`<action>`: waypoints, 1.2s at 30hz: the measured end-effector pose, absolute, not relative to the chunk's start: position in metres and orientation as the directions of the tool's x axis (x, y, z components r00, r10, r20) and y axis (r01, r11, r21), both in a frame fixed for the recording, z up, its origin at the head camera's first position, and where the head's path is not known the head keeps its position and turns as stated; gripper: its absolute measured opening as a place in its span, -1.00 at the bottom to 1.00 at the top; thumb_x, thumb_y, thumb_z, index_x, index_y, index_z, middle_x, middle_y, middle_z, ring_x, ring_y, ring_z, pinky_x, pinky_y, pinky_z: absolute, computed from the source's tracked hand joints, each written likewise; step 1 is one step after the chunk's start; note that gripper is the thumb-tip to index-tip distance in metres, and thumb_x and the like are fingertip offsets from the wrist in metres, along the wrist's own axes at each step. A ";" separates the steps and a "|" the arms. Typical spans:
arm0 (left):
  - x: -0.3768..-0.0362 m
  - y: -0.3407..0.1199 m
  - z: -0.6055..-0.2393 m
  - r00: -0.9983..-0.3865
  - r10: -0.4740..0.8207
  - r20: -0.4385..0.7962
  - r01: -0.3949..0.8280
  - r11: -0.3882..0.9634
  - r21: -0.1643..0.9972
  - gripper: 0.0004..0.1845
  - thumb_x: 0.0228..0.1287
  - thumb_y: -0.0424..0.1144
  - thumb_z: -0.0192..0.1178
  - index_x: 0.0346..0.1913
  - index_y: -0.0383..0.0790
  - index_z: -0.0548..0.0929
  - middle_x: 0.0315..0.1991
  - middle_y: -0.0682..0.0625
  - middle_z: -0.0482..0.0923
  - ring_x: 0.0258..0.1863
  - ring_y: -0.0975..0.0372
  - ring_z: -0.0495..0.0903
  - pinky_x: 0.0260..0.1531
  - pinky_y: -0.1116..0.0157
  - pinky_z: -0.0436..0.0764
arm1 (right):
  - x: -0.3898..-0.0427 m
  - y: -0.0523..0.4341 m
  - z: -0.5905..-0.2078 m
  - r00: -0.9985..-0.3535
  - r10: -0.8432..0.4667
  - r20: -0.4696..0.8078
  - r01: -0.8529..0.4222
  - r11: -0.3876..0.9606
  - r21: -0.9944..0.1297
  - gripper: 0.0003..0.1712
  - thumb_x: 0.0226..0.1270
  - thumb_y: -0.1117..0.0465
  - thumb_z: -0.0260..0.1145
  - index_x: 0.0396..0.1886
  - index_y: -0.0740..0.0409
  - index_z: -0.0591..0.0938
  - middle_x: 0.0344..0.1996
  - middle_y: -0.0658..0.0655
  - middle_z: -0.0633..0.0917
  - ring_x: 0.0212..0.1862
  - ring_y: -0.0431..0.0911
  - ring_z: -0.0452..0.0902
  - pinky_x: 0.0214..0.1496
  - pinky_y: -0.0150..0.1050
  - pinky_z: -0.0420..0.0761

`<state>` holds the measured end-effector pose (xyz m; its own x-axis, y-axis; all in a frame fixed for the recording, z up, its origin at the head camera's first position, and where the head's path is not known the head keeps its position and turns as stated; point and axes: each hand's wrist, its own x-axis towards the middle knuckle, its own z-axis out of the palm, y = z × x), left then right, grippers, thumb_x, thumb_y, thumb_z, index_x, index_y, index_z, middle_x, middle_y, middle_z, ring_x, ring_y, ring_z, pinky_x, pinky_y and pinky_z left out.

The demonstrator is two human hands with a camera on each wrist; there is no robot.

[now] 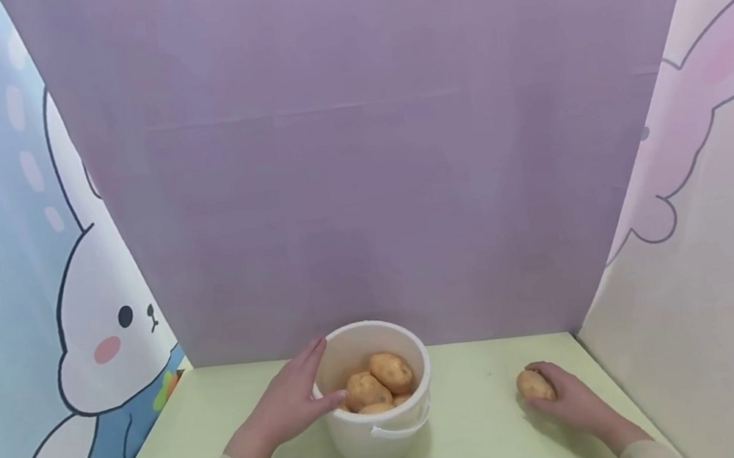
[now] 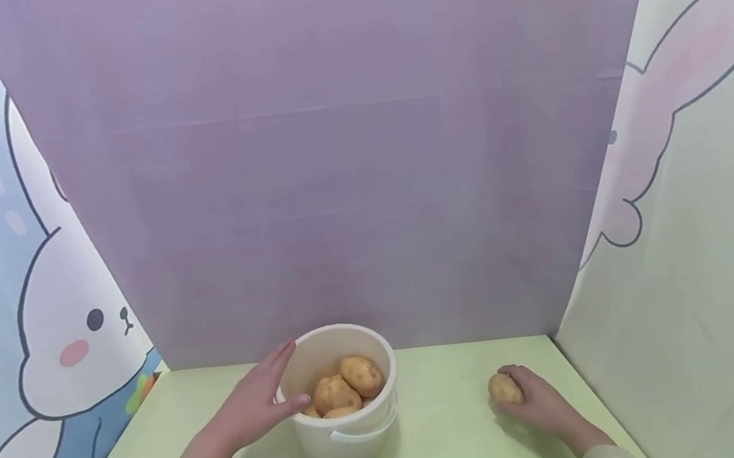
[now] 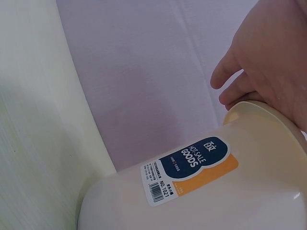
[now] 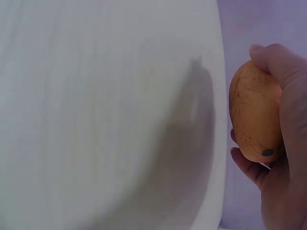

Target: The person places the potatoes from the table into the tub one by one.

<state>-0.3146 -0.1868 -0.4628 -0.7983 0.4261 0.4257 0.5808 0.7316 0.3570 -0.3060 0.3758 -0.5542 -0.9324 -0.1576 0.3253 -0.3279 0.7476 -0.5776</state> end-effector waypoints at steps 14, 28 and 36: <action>-0.314 -0.183 -0.466 -0.810 0.429 0.400 0.571 0.732 0.372 0.12 0.46 0.33 0.35 0.75 -0.36 0.20 0.74 -0.24 0.17 0.65 -0.22 0.30 0.55 -0.28 0.37 | -0.307 0.351 -0.521 -0.847 -0.235 0.476 -0.473 0.741 -0.476 -0.29 0.30 0.08 0.70 0.35 0.24 0.64 0.10 0.07 0.77 0.03 -0.14 0.65 0.01 -0.09 0.71; -0.311 -0.184 -0.458 -0.796 0.435 0.420 0.586 0.728 0.356 0.10 0.46 0.29 0.36 0.72 -0.42 0.23 0.71 -0.31 0.22 0.62 -0.25 0.34 0.52 -0.29 0.42 | -0.315 0.322 -0.492 -0.821 -0.281 0.497 -0.531 0.698 -0.481 -0.39 0.30 0.15 0.68 0.27 0.20 0.65 -0.05 0.03 0.76 -0.13 -0.20 0.63 -0.17 -0.19 0.68; -0.313 -0.187 -0.456 -0.806 0.432 0.404 0.575 0.735 0.360 0.12 0.46 0.31 0.36 0.74 -0.40 0.20 0.73 -0.30 0.19 0.64 -0.23 0.31 0.55 -0.27 0.39 | -0.324 0.300 -0.475 -0.815 -0.303 0.495 -0.550 0.676 -0.491 -0.42 0.36 0.12 0.66 0.28 0.12 0.65 -0.05 -0.02 0.76 -0.13 -0.19 0.65 -0.15 -0.19 0.69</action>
